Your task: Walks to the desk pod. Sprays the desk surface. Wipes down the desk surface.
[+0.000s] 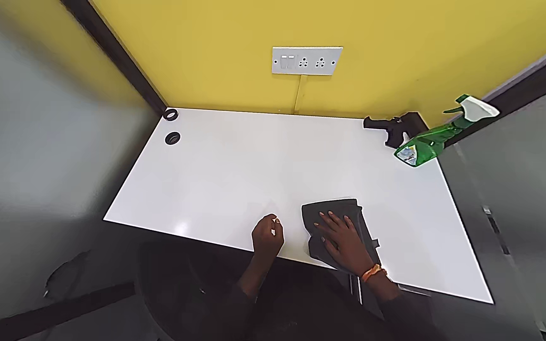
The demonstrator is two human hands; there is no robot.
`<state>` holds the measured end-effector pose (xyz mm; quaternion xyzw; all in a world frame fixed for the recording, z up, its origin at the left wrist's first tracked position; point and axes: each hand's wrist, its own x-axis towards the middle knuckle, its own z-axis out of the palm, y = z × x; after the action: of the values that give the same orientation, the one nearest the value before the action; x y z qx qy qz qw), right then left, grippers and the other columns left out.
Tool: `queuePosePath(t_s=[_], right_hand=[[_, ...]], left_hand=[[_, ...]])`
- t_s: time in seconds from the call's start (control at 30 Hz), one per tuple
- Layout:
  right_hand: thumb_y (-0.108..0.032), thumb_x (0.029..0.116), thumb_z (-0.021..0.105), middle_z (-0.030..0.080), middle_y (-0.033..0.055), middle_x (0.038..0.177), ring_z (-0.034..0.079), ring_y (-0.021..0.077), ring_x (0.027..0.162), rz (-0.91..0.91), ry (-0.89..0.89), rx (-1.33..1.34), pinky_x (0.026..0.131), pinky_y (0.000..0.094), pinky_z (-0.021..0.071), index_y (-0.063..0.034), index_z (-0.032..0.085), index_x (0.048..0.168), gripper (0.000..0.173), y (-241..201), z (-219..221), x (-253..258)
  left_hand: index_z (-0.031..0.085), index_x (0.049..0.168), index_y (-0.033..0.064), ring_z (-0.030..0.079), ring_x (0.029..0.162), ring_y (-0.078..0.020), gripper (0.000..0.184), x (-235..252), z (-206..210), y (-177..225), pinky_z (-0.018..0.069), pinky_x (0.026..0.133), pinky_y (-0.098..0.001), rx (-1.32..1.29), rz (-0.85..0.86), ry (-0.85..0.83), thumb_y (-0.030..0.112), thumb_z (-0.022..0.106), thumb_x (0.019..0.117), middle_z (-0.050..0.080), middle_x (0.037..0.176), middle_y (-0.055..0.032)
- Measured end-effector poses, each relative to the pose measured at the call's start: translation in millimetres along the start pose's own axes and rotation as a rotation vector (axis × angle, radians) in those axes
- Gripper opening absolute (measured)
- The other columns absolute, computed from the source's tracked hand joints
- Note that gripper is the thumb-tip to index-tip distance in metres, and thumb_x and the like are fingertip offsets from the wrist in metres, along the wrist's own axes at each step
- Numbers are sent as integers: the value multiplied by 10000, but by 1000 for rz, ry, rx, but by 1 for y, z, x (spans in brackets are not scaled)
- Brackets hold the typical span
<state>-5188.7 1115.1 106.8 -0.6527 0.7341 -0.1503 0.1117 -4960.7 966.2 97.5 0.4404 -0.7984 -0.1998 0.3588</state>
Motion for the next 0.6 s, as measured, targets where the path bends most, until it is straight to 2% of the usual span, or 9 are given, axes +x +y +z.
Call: queuePosePath(t_s=[0.17,0.43,0.6], right_hand=[[-441,1005,409,457,-38,1611,331,287,1537,1,18,-18,1210,666,190,-332,655,1374,457,3,2,32],[-444,1016,420,422,-56,1631,286,257,1557,-14,-44,8,1232,648,152,-335,622,1407,454,14,-7,121],[-442,1021,407,397,-46,1647,257,267,1568,-33,-84,36,1233,662,122,-328,602,1430,467,16,-11,138]], left_hand=[[730,1003,29,638,605,-132,242,0,1,0,572,601,-320,16,4,-26,187,554,953,654,678,-18],[730,992,33,655,622,-140,228,0,4,0,582,613,-324,87,5,-13,175,558,945,671,701,-28],[728,1026,18,666,633,-164,244,0,4,3,592,619,-360,125,-71,-22,176,558,952,682,725,-53]])
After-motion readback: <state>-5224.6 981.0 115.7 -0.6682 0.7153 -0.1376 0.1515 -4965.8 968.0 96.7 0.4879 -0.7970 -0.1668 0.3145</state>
